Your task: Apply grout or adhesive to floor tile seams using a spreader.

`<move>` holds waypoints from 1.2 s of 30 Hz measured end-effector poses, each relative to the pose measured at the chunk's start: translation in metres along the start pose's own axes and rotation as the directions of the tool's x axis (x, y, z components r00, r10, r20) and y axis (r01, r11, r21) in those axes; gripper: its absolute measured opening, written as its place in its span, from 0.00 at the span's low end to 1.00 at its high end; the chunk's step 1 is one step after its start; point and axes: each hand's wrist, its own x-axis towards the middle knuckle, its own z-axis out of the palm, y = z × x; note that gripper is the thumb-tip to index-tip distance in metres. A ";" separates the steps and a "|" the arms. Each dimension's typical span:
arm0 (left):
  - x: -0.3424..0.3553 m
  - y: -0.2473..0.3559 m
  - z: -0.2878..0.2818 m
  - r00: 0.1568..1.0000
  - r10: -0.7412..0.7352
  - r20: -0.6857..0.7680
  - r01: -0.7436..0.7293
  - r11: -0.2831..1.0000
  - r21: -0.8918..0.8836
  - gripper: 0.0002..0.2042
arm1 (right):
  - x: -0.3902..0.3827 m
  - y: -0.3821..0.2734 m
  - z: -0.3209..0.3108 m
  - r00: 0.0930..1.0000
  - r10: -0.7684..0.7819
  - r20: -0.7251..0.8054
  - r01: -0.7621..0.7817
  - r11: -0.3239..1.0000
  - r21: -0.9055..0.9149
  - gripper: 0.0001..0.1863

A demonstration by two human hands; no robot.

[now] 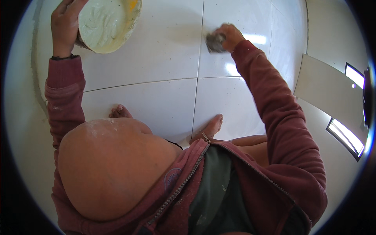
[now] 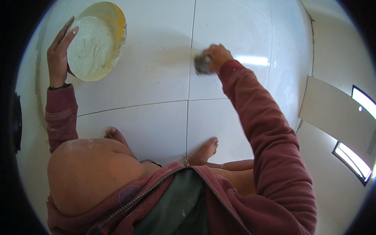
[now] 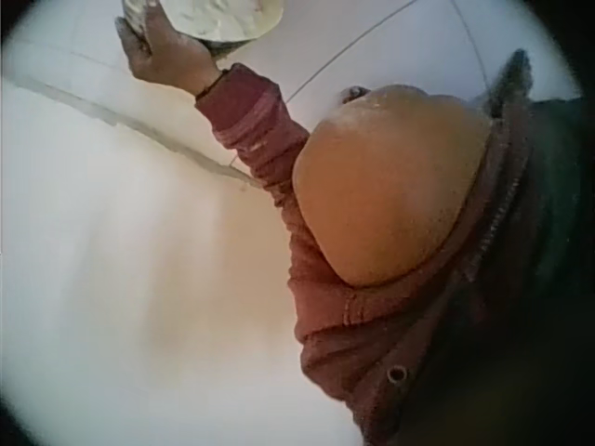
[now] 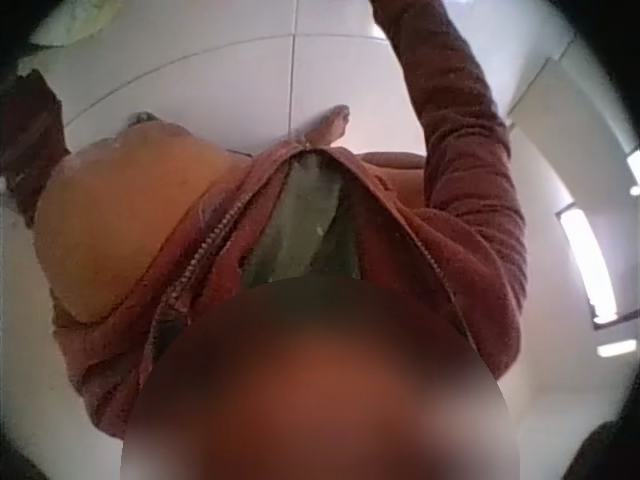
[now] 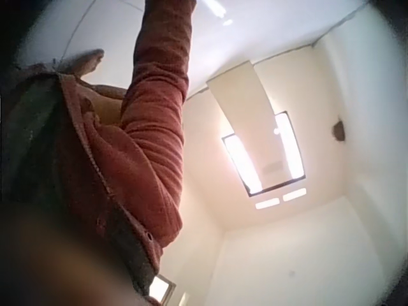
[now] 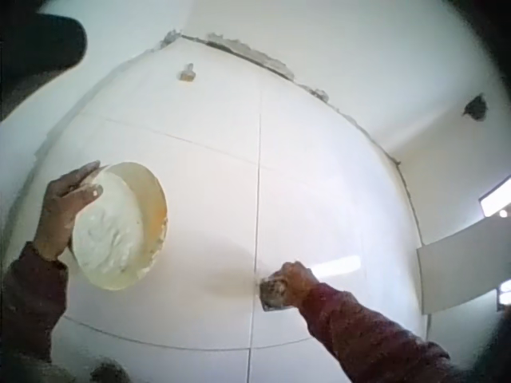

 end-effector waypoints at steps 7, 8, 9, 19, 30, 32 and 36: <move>0.000 -0.001 -0.001 0.997 0.065 0.037 -0.068 0.993 0.094 0.13 | -0.007 -0.007 -0.006 0.982 0.041 0.187 -0.012 0.988 -0.153 0.22; 0.002 -0.003 -0.002 0.997 0.068 0.043 -0.071 0.994 0.085 0.13 | 0.000 -0.003 -0.009 0.988 0.101 0.119 -0.084 0.986 -0.146 0.21; 0.003 -0.005 -0.001 0.956 0.264 0.130 -0.289 0.925 0.247 0.13 | 0.008 0.003 -0.012 0.997 0.066 -0.026 -0.066 0.998 0.021 0.21; 0.001 -0.021 -0.014 0.859 0.445 0.255 -0.512 0.726 0.459 0.15 | -0.028 -0.014 0.030 0.993 0.003 0.116 -0.025 0.981 0.191 0.19; -0.013 0.033 0.014 0.989 0.128 0.068 -0.130 0.991 0.018 0.17 | 0.000 -0.084 -0.041 0.881 -0.417 0.225 -0.056 0.379 0.924 0.26; -0.015 0.038 0.015 0.989 0.142 0.048 -0.142 0.990 0.006 0.18 | 0.021 -0.126 -0.048 0.927 -0.341 0.154 0.027 0.472 0.881 0.25; -0.019 0.044 0.016 0.915 0.383 0.127 -0.403 0.886 0.230 0.18 | 0.047 -0.176 -0.051 0.951 -0.308 -0.038 0.240 0.653 0.718 0.15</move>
